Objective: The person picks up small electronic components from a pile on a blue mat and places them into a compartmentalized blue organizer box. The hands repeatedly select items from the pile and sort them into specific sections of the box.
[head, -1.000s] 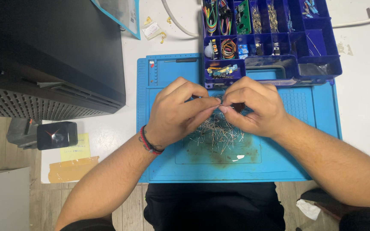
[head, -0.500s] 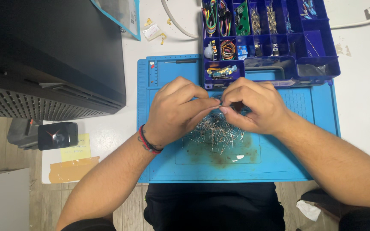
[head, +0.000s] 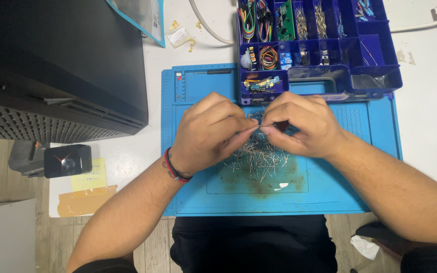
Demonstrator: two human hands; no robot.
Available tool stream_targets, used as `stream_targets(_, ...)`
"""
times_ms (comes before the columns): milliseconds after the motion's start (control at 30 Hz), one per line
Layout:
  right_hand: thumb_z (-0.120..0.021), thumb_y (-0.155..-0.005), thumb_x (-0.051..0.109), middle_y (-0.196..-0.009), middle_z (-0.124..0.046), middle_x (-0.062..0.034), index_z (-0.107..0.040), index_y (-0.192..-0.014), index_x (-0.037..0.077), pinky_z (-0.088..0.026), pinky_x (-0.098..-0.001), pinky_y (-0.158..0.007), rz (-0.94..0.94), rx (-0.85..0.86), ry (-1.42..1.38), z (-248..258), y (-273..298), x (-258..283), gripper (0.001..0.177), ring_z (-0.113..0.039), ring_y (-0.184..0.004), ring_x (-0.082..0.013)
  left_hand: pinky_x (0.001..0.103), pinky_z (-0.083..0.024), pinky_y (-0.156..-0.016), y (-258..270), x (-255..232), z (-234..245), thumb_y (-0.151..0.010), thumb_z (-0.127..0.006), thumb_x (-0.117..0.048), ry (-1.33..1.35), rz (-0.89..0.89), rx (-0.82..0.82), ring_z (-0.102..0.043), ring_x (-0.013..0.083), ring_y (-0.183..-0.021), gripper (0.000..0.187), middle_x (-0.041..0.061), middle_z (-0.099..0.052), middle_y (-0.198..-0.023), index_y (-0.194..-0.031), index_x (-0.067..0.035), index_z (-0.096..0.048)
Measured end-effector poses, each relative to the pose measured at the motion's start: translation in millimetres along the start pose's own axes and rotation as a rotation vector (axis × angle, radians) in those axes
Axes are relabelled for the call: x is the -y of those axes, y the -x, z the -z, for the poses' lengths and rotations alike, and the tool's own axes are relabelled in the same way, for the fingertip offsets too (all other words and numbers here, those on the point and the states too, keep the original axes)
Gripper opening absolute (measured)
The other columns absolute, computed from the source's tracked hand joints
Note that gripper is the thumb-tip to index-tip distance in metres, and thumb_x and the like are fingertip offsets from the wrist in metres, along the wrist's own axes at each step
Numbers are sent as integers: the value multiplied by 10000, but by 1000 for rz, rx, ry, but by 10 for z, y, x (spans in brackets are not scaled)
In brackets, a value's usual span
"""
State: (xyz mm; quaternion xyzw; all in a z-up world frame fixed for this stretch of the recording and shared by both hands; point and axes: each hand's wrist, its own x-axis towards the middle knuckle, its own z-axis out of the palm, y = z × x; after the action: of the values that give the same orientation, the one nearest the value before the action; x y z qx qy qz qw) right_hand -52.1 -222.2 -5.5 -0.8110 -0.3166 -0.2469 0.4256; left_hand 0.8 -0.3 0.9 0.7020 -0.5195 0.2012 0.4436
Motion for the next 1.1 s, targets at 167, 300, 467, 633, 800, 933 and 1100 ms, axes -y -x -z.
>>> stream_targets(167, -744, -908, 89, -802, -727, -80, -738, -867, 86, -534, -329, -477, -8, -35, 5, -16, 41, -40, 41, -621, -484, -244, 396, -576, -666, 11, 14, -4, -860, -812, -64, 3, 9, -15, -645, 254, -802, 99, 6, -648, -827, -931, -120, -770)
stream_targets(300, -729, -920, 97, -787, -721, -79, -741, -867, 78, -533, -334, -478, 14, -46, 23, -32, 42, -47, 58, -618, -488, -255, 386, -572, -651, 14, 1, -21, -864, -799, -65, 7, 14, -25, -632, 247, -771, 97, 14, -646, -827, -937, -122, -769)
stream_targets(467, -721, -929, 109, -779, -712, -66, -726, -870, 86, -534, -336, -483, 23, -40, 73, -34, 52, -65, 64, -614, -485, -254, 390, -576, -647, -24, -30, -15, -880, -790, -66, 26, 31, -20, -631, 251, -763, 104, 23, -653, -852, -967, -118, -766)
stream_targets(633, -700, -951, 121, -769, -708, -71, -712, -880, 85, -530, -360, -471, 36, -35, 146, -26, 45, -53, 81, -612, -476, -270, 398, -574, -633, -18, -50, -22, -893, -781, -59, 33, 44, -25, -631, 267, -747, 91, 38, -655, -846, -968, -105, -758)
stream_targets(800, -625, -988, 145, -783, -701, -59, -673, -906, 106, -548, -373, -493, 35, 32, 159, -17, 21, -5, 103, -639, -511, -279, 393, -564, -622, -23, -52, -24, -893, -775, -60, 43, 60, -16, -627, 262, -736, 72, 39, -656, -824, -949, -101, -756)
stream_targets(933, -612, -992, 148, -784, -691, -65, -655, -910, 106, -550, -383, -495, 32, 65, 181, -35, 62, -45, 101, -634, -507, -284, 392, -564, -625, -23, -53, -21, -895, -773, -63, 58, 66, -9, -625, 258, -737, 68, 35, -660, -826, -949, -102, -758)
stream_targets(1100, -641, -987, 162, -804, -696, -42, -673, -922, 116, -552, -362, -516, 18, 23, 154, -19, 57, -57, 86, -644, -528, -275, 386, -563, -628, -14, -25, -8, -891, -776, -65, 67, 73, -37, -615, 252, -720, 97, 25, -665, -833, -969, -123, -767)
